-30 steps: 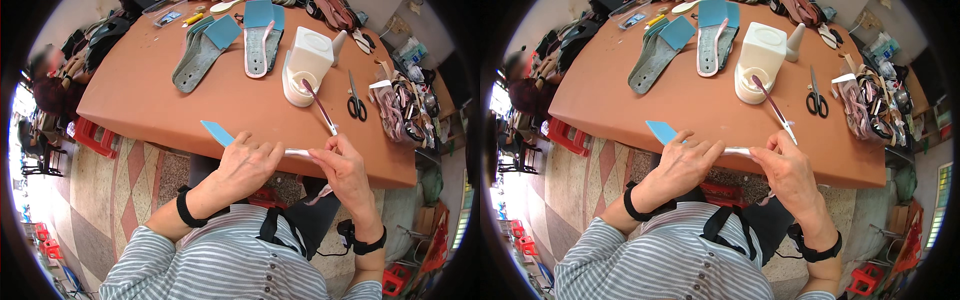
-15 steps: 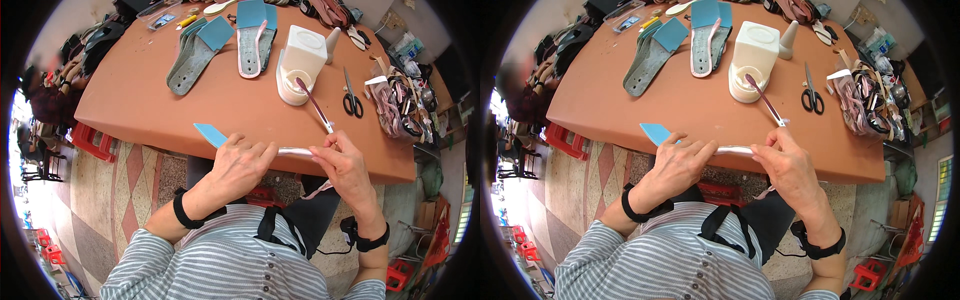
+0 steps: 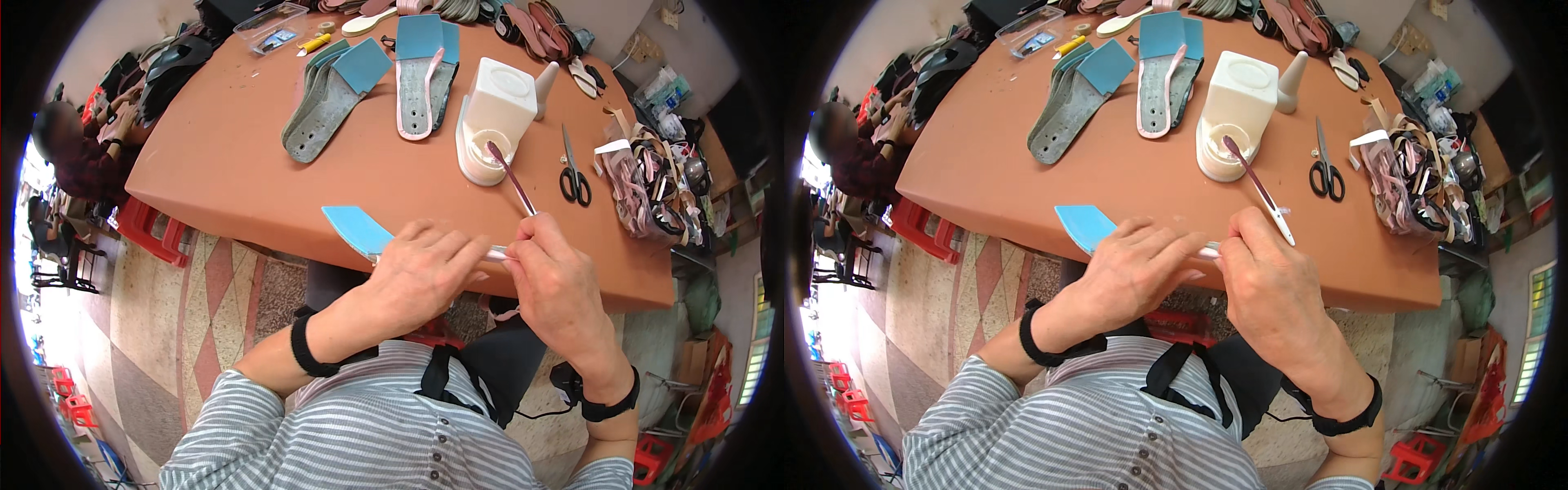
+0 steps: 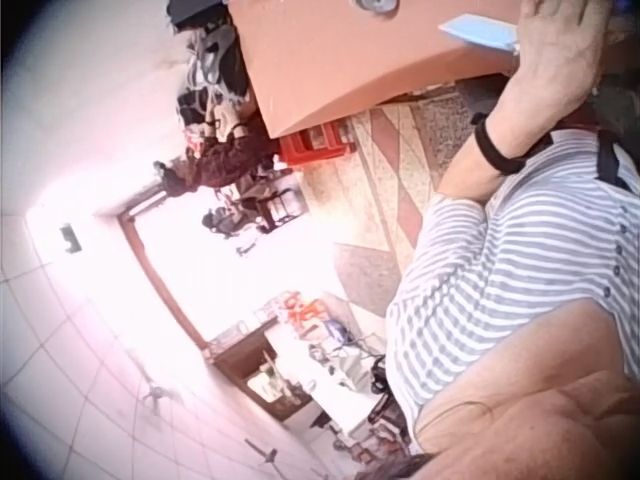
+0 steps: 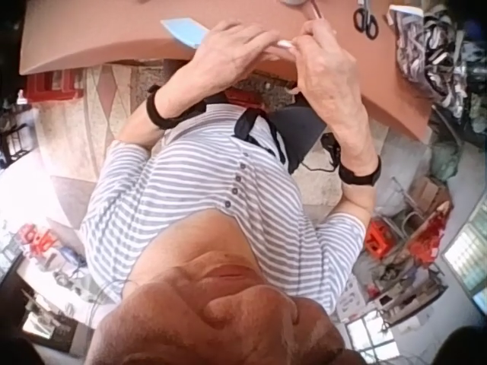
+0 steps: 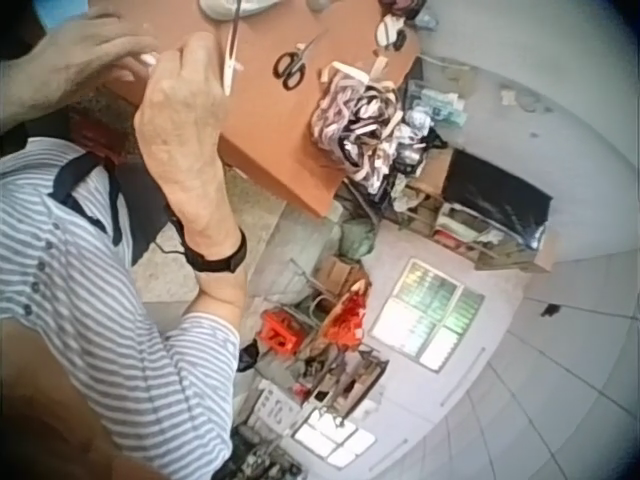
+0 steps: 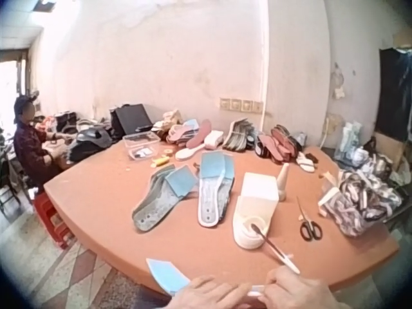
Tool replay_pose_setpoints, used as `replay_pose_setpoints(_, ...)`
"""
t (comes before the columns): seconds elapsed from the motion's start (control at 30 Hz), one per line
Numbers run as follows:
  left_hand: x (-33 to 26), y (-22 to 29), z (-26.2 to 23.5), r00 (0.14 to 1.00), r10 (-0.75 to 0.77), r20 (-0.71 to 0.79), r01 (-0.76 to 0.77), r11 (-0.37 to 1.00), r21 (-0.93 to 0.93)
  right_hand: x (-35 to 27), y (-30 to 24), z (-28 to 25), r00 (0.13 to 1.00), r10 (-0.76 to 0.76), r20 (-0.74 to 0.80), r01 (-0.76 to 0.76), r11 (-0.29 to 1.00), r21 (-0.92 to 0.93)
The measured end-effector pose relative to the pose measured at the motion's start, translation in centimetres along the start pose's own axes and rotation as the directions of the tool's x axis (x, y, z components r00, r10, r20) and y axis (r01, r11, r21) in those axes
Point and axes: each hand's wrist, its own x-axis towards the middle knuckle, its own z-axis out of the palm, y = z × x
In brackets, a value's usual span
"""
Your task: Applying glue to a shoe insole and attaching a decorative pink strip around the edges.
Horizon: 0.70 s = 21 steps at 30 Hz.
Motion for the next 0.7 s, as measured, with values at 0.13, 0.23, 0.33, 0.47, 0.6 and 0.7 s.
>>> replay_pose_setpoints(0.13, 0.3, -0.5, 0.7, 0.999, 0.025, -0.026, -0.028, 0.990, -0.136, 0.0, -0.2, -0.3, 1.000, -0.013, 0.006, 0.014, 0.999, -0.036)
replay_pose_setpoints(0.23, 0.3, -0.8, 1.1, 0.998, 0.036, -0.048, -0.043, 0.987, -0.153, -0.3, 0.2, -0.6, 0.999, 0.045, 0.012, -0.046, 0.998, 0.054)
replay_pose_setpoints(0.33, 0.6, -0.9, 1.4, 0.994, 0.047, -0.098, -0.065, 0.981, -0.185, -0.8, 0.5, -1.2, 0.987, 0.156, -0.034, -0.147, 0.970, 0.195)
replay_pose_setpoints(0.47, 0.6, -0.9, 1.3, 0.996, 0.056, -0.070, -0.068, 0.979, -0.190, -1.3, 1.3, -1.5, 0.966, 0.256, -0.017, -0.233, 0.903, 0.361)
replay_pose_setpoints(0.6, 0.6, -1.0, 1.3, 0.997, 0.055, -0.063, -0.066, 0.977, -0.203, -1.2, 0.9, -2.3, 0.918, 0.390, 0.068, -0.377, 0.808, 0.452)
replay_pose_setpoints(0.7, 0.6, -1.0, 1.3, 0.997, 0.048, -0.062, -0.060, 0.977, -0.203, -1.5, 1.4, -2.6, 0.942, 0.329, 0.064, -0.325, 0.851, 0.412)
